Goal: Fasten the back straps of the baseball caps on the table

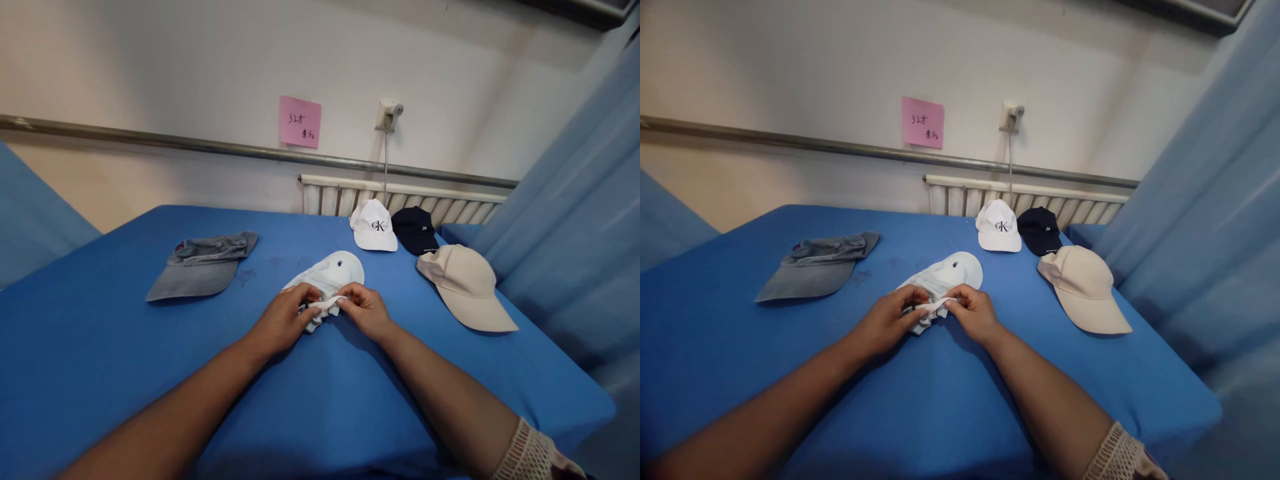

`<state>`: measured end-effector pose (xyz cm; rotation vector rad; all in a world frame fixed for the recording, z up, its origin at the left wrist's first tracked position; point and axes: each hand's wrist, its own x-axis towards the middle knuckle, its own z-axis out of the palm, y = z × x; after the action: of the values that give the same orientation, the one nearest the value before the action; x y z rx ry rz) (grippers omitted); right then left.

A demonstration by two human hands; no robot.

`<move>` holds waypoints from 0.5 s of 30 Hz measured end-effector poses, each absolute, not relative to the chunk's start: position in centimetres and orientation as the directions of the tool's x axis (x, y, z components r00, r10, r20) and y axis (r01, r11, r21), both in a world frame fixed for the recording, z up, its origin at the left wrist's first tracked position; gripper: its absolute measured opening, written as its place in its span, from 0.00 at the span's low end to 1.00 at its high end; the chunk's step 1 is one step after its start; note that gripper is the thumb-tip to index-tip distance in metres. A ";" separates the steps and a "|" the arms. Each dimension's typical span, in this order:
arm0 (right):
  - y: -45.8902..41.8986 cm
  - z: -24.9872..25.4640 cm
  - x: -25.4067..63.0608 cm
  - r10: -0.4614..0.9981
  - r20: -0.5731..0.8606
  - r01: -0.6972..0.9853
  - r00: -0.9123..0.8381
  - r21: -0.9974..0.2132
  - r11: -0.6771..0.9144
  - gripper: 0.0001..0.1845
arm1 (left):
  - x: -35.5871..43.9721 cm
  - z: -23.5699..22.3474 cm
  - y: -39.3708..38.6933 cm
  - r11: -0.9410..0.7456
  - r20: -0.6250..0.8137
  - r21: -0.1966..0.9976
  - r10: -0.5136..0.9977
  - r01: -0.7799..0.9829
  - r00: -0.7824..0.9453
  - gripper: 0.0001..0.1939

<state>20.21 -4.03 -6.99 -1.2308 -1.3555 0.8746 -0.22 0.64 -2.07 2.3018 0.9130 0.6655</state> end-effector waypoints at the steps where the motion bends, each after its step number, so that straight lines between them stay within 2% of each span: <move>1: -4.1 -6.9 20.2 0.971 0.221 0.199 0.091 -0.959 0.199 0.10 | -0.2 -1.9 0.6 -0.612 0.233 0.658 0.720 0.439 0.654 0.09; 3: -4.3 -6.6 20.2 0.969 0.223 0.195 0.104 -0.960 0.200 0.10 | -0.1 -1.7 0.3 -0.638 0.238 0.633 0.699 0.438 0.675 0.10; 6: -4.5 -6.3 20.1 0.957 0.264 0.217 0.118 -0.948 0.235 0.09 | 0.2 -1.5 -0.2 -0.708 0.264 0.527 0.663 0.471 0.701 0.15; 9: -4.9 -5.8 20.0 0.926 0.365 0.316 0.099 -0.894 0.318 0.08 | 0.3 -1.3 -0.3 -0.740 0.288 0.446 0.652 0.503 0.702 0.12; 13: -5.6 -4.7 19.8 0.838 0.546 0.436 -0.001 -0.754 0.492 0.06 | 0.1 -1.1 -0.1 -0.716 0.350 0.447 0.692 0.536 0.632 0.09; 15: -6.0 -4.2 19.8 0.808 0.585 0.446 -0.064 -0.708 0.548 0.07 | -0.1 -0.9 0.1 -0.704 0.356 0.473 0.703 0.530 0.616 0.09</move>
<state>19.83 -5.98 -4.16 -1.0606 -1.6977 0.4163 -0.10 0.07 -0.88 2.5213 0.9951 0.7573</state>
